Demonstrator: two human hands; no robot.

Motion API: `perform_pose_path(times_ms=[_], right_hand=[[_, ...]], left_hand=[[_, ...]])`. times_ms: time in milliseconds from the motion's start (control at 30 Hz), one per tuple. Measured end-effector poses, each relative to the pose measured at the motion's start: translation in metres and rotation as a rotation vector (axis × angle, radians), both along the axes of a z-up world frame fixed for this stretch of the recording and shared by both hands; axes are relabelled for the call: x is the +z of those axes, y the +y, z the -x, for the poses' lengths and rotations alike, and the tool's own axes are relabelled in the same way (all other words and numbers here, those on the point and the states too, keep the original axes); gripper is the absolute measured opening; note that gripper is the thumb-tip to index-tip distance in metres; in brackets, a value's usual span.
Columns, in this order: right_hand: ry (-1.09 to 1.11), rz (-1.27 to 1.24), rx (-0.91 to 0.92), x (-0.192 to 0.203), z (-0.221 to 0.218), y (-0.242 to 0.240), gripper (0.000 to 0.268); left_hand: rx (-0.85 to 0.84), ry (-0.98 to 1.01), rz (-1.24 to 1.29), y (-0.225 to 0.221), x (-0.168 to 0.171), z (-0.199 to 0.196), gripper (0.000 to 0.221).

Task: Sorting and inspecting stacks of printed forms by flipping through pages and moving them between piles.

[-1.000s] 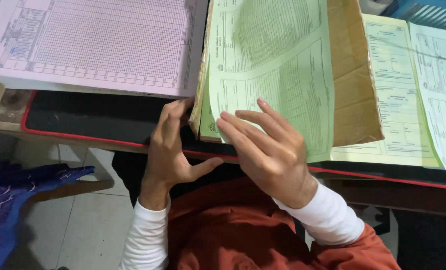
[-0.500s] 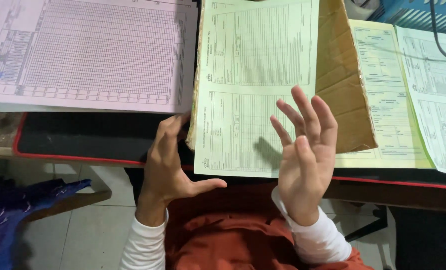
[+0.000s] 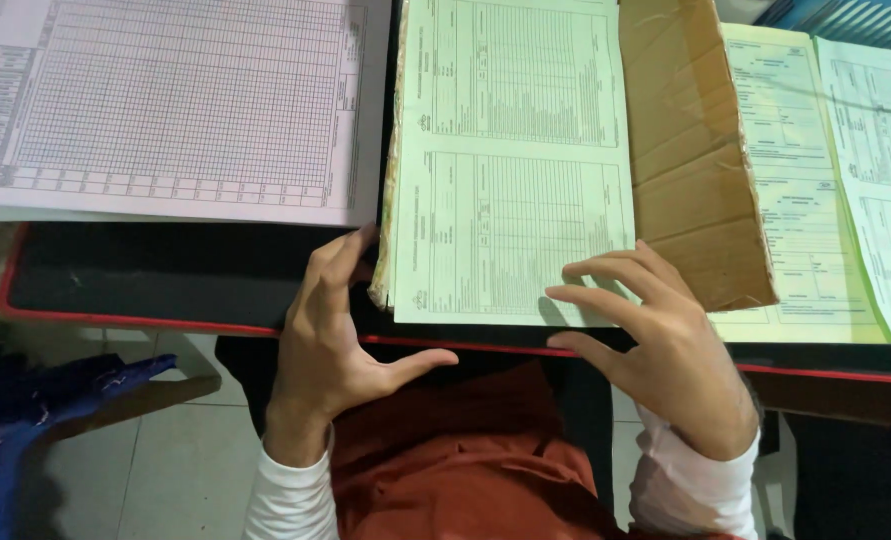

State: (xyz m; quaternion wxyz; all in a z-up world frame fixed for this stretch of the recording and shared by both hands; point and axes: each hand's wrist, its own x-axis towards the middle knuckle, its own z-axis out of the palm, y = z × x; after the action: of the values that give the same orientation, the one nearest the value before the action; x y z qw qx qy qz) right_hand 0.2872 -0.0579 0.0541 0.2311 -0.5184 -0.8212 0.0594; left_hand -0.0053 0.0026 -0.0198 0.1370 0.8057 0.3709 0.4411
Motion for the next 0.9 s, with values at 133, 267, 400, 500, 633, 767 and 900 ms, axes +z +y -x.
perform_pose_path(times_ms=[133, 267, 400, 500, 633, 767, 900], right_hand=[[0.002, -0.044, 0.027, -0.003, -0.002, 0.010, 0.032], [0.000, -0.032, 0.021, 0.004, 0.004, 0.000, 0.028], [0.281, -0.261, -0.006, 0.014, -0.003, -0.027, 0.009], [0.416, -0.463, -0.163, -0.007, -0.034, -0.052, 0.009], [0.150, -0.449, -0.329, -0.014, -0.080, -0.073, 0.020], [-0.059, -0.289, -0.405, -0.012, -0.080, -0.084, 0.022], [-0.006, -0.221, -0.427, -0.017, -0.080, -0.088, 0.020]], left_hand=[[0.007, -0.062, 0.016, 0.000, 0.002, -0.002, 0.103], [0.054, -0.031, -0.008, 0.001, 0.001, -0.006, 0.092], [0.038, -0.031, 0.009, 0.000, 0.009, -0.005, 0.082], [0.028, -0.026, 0.007, 0.001, 0.010, -0.004, 0.076], [0.033, -0.019, -0.009, -0.001, 0.010, -0.004, 0.080], [0.041, -0.026, -0.026, 0.000, 0.011, -0.006, 0.079], [0.053, -0.024, -0.027, 0.000, 0.011, -0.006, 0.074]])
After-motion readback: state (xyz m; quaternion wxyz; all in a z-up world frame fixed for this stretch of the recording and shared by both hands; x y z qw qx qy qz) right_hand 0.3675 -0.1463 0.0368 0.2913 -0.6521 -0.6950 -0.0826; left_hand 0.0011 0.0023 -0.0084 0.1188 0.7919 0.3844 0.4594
